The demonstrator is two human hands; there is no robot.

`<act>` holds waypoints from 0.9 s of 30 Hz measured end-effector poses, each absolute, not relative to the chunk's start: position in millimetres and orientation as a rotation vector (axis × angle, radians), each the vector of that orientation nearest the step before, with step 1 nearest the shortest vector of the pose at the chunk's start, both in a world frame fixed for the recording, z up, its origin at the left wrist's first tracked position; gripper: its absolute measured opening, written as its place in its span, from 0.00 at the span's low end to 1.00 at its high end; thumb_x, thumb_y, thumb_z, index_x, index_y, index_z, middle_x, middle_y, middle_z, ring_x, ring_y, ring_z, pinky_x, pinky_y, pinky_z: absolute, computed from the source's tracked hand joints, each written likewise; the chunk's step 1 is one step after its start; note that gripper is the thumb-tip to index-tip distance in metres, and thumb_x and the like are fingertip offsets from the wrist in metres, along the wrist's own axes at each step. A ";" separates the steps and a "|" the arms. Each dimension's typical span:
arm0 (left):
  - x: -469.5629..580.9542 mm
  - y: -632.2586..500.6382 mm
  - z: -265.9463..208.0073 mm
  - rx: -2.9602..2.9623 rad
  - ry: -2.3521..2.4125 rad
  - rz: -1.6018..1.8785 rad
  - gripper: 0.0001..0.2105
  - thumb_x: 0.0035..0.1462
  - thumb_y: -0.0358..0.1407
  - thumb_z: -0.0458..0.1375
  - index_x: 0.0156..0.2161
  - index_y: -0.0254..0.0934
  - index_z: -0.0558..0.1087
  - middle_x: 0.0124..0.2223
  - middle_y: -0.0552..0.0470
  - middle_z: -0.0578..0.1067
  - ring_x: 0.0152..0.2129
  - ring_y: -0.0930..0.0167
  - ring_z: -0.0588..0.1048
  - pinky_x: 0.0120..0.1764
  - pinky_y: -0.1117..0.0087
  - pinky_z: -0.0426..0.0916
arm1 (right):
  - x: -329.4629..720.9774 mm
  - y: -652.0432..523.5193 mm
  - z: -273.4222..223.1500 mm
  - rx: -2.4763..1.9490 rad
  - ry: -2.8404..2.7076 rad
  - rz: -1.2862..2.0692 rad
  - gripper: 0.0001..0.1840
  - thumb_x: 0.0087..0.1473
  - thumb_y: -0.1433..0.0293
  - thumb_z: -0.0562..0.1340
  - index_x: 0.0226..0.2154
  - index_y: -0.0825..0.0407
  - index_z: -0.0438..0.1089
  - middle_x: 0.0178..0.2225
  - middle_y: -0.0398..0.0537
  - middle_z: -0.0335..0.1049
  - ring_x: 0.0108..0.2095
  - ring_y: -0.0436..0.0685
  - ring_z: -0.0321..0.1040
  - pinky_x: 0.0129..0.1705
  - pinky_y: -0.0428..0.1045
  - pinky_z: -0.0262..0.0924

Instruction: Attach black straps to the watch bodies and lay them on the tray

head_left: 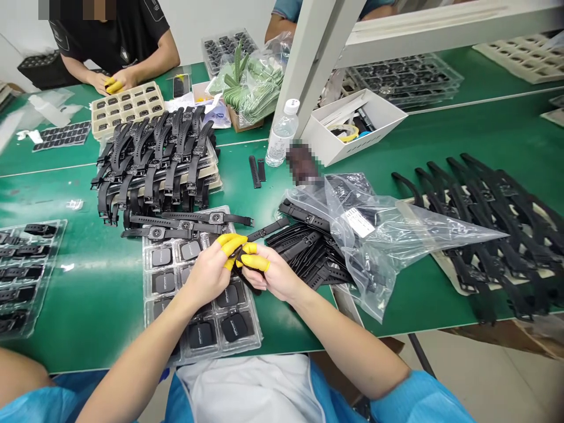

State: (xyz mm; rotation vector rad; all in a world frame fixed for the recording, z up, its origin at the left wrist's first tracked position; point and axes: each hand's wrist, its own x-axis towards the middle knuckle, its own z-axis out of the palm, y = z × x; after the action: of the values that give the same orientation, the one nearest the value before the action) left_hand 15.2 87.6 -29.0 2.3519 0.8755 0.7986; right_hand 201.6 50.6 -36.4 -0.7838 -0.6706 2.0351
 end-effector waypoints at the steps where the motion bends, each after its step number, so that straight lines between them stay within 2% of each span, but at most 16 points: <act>1: 15.5 87.3 -30.0 2.348 0.884 0.804 0.30 0.61 0.19 0.48 0.66 0.41 0.66 0.59 0.42 0.75 0.58 0.64 0.75 0.58 0.60 0.75 | 201.2 50.6 -36.3 -0.778 -0.665 2.030 0.17 0.56 0.56 0.69 0.33 0.49 0.63 0.13 0.29 0.55 0.13 0.44 0.42 0.15 0.41 0.38; 6: 17.1 85.6 -31.0 2.385 0.873 0.766 0.28 0.64 0.20 0.46 0.67 0.39 0.64 0.59 0.39 0.72 0.58 0.63 0.73 0.58 0.59 0.74 | 199.7 49.0 -37.1 -0.756 -0.568 2.025 0.17 0.56 0.58 0.69 0.32 0.49 0.63 0.13 0.30 0.54 0.13 0.44 0.41 0.15 0.41 0.38; 9: 16.5 84.9 -25.7 2.414 0.875 0.700 0.26 0.68 0.24 0.46 0.68 0.38 0.61 0.58 0.37 0.70 0.56 0.61 0.74 0.57 0.57 0.74 | 200.4 49.1 -37.6 -0.746 -0.521 2.016 0.17 0.55 0.59 0.70 0.31 0.49 0.62 0.13 0.30 0.53 0.14 0.44 0.40 0.15 0.41 0.38; 13: 14.1 85.1 -18.8 2.430 0.753 0.681 0.26 0.70 0.29 0.48 0.71 0.36 0.56 0.59 0.35 0.68 0.58 0.59 0.70 0.59 0.53 0.72 | 201.4 49.8 -36.7 -0.769 -0.521 2.009 0.17 0.55 0.59 0.70 0.30 0.49 0.62 0.13 0.29 0.52 0.14 0.44 0.38 0.15 0.41 0.37; 20: 13.1 87.3 -18.8 2.608 0.815 0.616 0.22 0.69 0.31 0.50 0.66 0.35 0.63 0.52 0.37 0.72 0.51 0.57 0.72 0.52 0.51 0.75 | 199.4 49.2 -35.4 -0.864 -0.598 2.010 0.17 0.55 0.57 0.69 0.32 0.49 0.63 0.13 0.27 0.50 0.14 0.44 0.36 0.15 0.41 0.35; 25: 12.6 88.2 -12.6 2.474 0.740 0.673 0.23 0.70 0.31 0.49 0.69 0.37 0.60 0.55 0.38 0.72 0.53 0.60 0.74 0.54 0.56 0.75 | 200.0 49.3 -39.1 -0.831 -0.740 1.952 0.19 0.58 0.53 0.66 0.33 0.48 0.62 0.13 0.28 0.52 0.13 0.45 0.40 0.16 0.42 0.40; 27: 11.0 87.3 -7.5 2.453 0.757 0.653 0.26 0.70 0.31 0.50 0.71 0.39 0.57 0.57 0.38 0.72 0.55 0.60 0.74 0.55 0.57 0.75 | 204.3 51.3 -40.8 -0.844 -0.905 1.799 0.19 0.60 0.52 0.65 0.34 0.48 0.63 0.15 0.31 0.57 0.15 0.47 0.48 0.19 0.44 0.48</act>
State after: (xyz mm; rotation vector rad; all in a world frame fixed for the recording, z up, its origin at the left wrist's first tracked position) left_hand 11.0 87.3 -7.5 2.4533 0.7569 0.6530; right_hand 204.3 51.3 -40.8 -0.8436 -0.9049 1.7985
